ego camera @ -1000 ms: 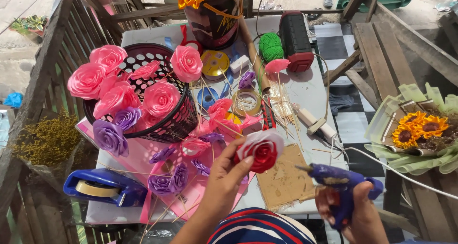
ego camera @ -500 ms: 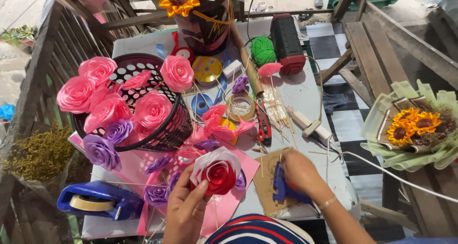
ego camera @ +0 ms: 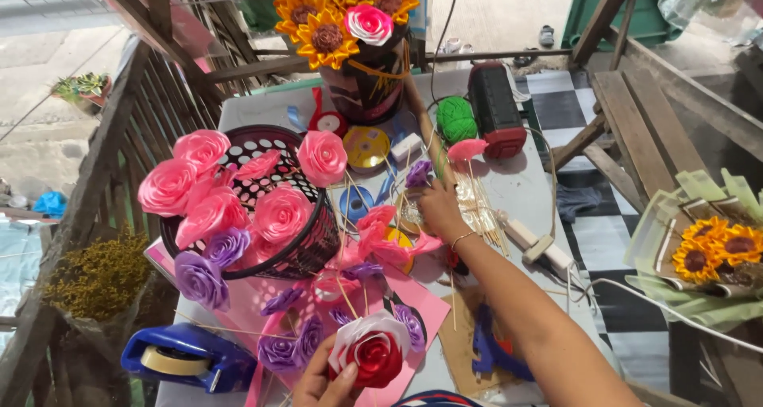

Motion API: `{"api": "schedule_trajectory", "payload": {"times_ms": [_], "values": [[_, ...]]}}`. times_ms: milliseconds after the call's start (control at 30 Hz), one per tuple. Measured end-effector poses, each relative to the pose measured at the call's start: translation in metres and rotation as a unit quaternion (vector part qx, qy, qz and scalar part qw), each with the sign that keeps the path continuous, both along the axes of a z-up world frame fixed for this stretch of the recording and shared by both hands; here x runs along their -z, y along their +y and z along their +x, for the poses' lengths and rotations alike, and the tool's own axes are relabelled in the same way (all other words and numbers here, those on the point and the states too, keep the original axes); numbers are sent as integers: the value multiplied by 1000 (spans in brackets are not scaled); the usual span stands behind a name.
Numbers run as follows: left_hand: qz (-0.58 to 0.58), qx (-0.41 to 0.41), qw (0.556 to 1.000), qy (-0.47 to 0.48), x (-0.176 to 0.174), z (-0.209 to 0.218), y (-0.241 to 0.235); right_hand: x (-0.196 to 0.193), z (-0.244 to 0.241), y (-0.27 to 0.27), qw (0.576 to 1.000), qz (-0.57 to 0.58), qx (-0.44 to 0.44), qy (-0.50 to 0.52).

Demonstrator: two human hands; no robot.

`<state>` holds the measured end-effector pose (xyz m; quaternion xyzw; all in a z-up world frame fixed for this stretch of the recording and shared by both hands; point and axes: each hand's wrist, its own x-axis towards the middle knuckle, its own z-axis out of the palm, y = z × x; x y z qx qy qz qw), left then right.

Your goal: Assembling artificial roses by gluing ribbon flower heads onto wooden stems using a hot glue gun.

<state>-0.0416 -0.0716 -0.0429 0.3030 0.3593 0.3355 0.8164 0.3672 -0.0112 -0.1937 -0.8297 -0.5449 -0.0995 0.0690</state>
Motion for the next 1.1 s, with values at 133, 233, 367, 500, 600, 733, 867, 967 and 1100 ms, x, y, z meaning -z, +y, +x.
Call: {"api": "schedule_trajectory", "payload": {"times_ms": [133, 233, 367, 500, 600, 733, 867, 967, 1100], "values": [[-75, -18, 997, 32, -20, 4, 5, 4, 8, 7, 998, -28, -37, -32], [-84, -6, 996, 25, -18, 6, 7, -3, 10, 3, 999, -29, -31, 10], [-75, 10, 996, 45, -26, 9, 8, -50, -5, -20, 947, 145, 96, 270], [-10, 16, 999, -46, -6, 23, 6, -127, -59, -84, 757, 283, 96, 581], [15, 77, 995, -58, -19, 42, 8, -123, -82, -124, 591, 385, 35, 708], [5, 100, 991, -84, -40, 61, -1, -157, -116, -156, 462, 429, -165, 759], [16, 126, 990, -57, -61, 71, -6, -181, -134, -168, 416, 444, -215, 764], [22, 129, 988, -79, -69, 73, -11, -194, -141, -173, 449, 443, -234, 740], [42, 140, 987, -69, -84, 73, -15, -220, -153, -179, 535, 451, -230, 676]]}}
